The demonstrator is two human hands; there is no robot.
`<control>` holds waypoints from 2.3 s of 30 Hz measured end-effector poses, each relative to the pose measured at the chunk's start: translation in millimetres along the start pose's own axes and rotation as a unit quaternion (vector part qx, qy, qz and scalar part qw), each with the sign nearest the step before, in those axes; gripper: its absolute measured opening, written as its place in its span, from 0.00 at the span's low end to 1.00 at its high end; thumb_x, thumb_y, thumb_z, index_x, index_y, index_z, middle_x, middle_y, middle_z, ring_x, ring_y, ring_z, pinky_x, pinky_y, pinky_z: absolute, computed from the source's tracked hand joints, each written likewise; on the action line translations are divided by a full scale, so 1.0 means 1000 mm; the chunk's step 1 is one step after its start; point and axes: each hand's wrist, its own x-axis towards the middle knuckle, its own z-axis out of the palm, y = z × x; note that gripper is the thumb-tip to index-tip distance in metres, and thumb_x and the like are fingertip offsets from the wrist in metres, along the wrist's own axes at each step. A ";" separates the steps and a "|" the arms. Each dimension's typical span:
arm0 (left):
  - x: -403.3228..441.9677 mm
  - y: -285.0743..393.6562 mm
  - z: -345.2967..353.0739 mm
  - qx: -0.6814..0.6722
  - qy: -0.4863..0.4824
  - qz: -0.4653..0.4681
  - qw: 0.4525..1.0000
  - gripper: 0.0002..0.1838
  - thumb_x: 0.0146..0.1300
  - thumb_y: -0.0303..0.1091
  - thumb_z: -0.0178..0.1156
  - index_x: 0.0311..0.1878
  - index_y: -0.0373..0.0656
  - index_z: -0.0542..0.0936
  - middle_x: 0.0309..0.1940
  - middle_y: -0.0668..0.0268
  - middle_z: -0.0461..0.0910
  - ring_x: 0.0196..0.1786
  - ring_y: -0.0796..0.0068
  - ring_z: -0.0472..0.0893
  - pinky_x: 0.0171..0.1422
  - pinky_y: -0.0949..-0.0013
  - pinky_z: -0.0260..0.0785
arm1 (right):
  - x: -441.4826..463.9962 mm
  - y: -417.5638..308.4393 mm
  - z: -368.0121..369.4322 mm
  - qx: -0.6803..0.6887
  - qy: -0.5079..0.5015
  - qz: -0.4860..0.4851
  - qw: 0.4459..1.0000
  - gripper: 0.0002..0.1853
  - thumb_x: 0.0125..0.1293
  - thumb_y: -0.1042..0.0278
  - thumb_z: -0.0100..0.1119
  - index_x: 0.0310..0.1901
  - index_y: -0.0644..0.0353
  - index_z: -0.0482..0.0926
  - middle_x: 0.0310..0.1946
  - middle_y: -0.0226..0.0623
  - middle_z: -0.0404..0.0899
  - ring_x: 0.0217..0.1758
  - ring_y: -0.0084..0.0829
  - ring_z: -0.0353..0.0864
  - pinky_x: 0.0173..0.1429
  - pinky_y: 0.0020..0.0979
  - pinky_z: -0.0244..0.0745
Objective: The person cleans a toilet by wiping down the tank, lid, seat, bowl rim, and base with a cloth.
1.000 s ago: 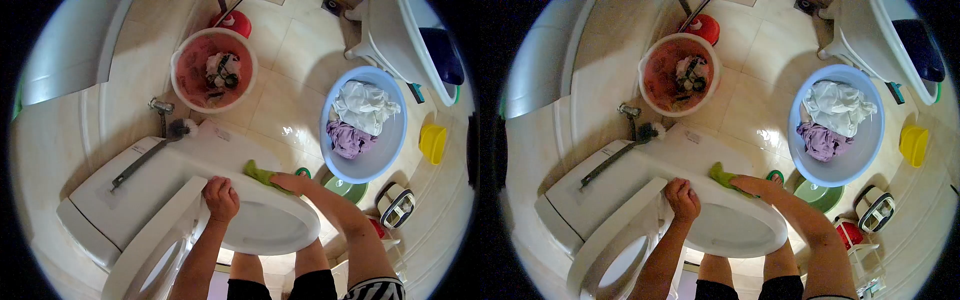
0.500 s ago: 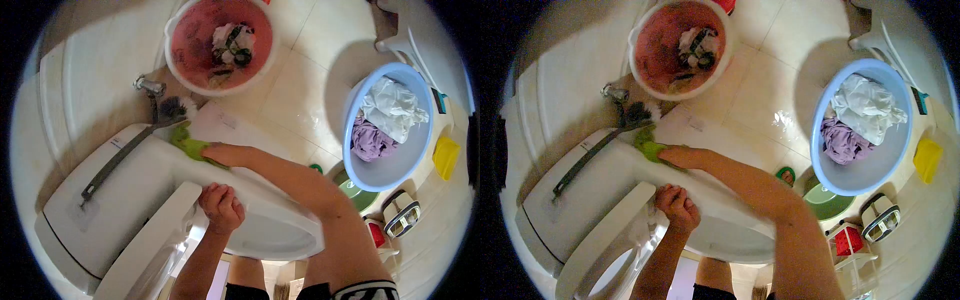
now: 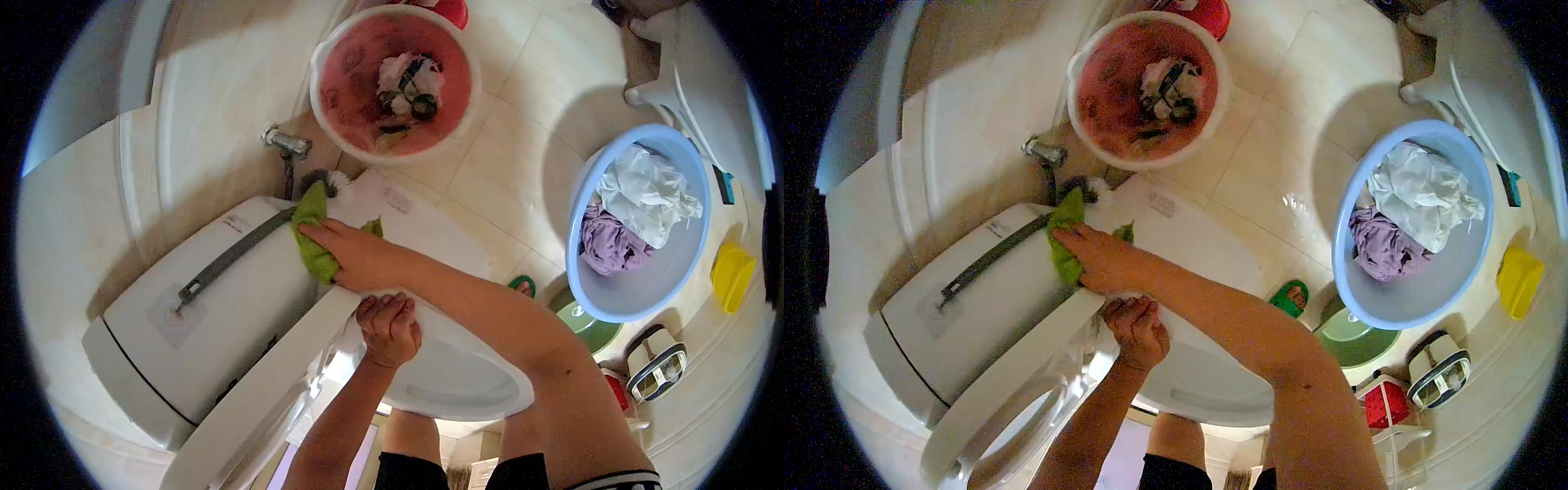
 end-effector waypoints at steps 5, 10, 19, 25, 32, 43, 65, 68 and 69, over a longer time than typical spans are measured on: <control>-0.009 -0.001 0.007 -0.011 -0.002 -0.015 1.000 0.12 0.59 0.33 0.56 0.46 0.46 0.77 0.50 0.65 0.74 0.55 0.60 0.70 0.63 0.48 0.60 | -0.066 0.037 -0.003 0.094 0.014 -0.012 0.995 0.39 0.58 0.68 0.55 0.73 0.60 0.56 0.67 0.53 0.64 0.66 0.49 0.70 0.69 0.37 0.65; -0.003 0.005 0.002 -0.001 -0.010 -0.010 1.000 0.12 0.62 0.33 0.52 0.48 0.45 0.76 0.51 0.62 0.73 0.54 0.59 0.70 0.62 0.45 0.59 | -0.113 0.097 0.001 0.278 -0.077 0.202 0.936 0.34 0.66 0.60 0.44 0.74 0.55 0.55 0.65 0.51 0.68 0.65 0.42 0.70 0.71 0.36 0.63; -0.003 0.011 0.000 0.005 0.008 -0.033 0.999 0.11 0.66 0.38 0.49 0.46 0.50 0.78 0.52 0.67 0.75 0.57 0.68 0.71 0.65 0.52 0.58 | 0.039 0.192 0.029 -0.009 0.093 0.053 0.994 0.35 0.64 0.56 0.50 0.72 0.53 0.58 0.75 0.50 0.52 0.76 0.53 0.53 0.79 0.42 0.51; 0.002 0.016 0.002 0.022 0.020 -0.036 0.999 0.11 0.68 0.38 0.47 0.47 0.51 0.78 0.51 0.68 0.76 0.58 0.68 0.71 0.66 0.53 0.59 | -0.118 0.255 0.039 0.107 0.122 0.207 0.965 0.37 0.61 0.61 0.52 0.73 0.56 0.57 0.75 0.51 0.51 0.76 0.50 0.57 0.78 0.42 0.53; 0.007 0.025 0.003 0.039 0.017 -0.058 0.997 0.10 0.68 0.36 0.48 0.45 0.53 0.79 0.50 0.70 0.76 0.56 0.69 0.71 0.66 0.55 0.59 | -0.051 0.245 0.045 0.004 0.090 0.097 0.991 0.36 0.62 0.67 0.50 0.74 0.54 0.56 0.77 0.48 0.47 0.77 0.49 0.53 0.78 0.41 0.52; 0.004 0.024 0.001 0.027 -0.005 -0.053 0.998 0.12 0.69 0.38 0.45 0.44 0.53 0.79 0.49 0.69 0.77 0.58 0.69 0.68 0.65 0.54 0.58 | -0.029 0.335 0.023 -0.091 0.132 0.163 0.973 0.35 0.64 0.68 0.49 0.73 0.60 0.53 0.72 0.54 0.57 0.74 0.50 0.58 0.77 0.41 0.55; 0.016 0.035 0.004 0.005 -0.031 -0.040 0.999 0.10 0.64 0.39 0.45 0.40 0.50 0.75 0.41 0.63 0.76 0.47 0.62 0.72 0.63 0.44 0.56 | 0.037 0.199 0.017 -0.008 0.061 0.071 0.996 0.32 0.60 0.71 0.48 0.70 0.59 0.62 0.72 0.53 0.57 0.77 0.48 0.53 0.79 0.42 0.49; 0.019 0.034 0.005 -0.001 -0.019 -0.039 0.999 0.10 0.65 0.40 0.44 0.40 0.50 0.75 0.41 0.63 0.76 0.48 0.62 0.72 0.63 0.44 0.56 | 0.010 0.201 0.020 0.017 0.118 0.141 0.983 0.31 0.56 0.71 0.54 0.65 0.59 0.68 0.68 0.56 0.64 0.72 0.53 0.62 0.77 0.44 0.55; 0.020 0.034 0.004 -0.002 -0.022 -0.046 0.999 0.08 0.62 0.37 0.46 0.39 0.51 0.76 0.40 0.67 0.76 0.50 0.65 0.71 0.63 0.47 0.56 | -0.003 0.193 0.025 0.012 0.120 0.142 0.983 0.31 0.56 0.71 0.54 0.65 0.59 0.68 0.68 0.56 0.64 0.72 0.53 0.62 0.77 0.44 0.55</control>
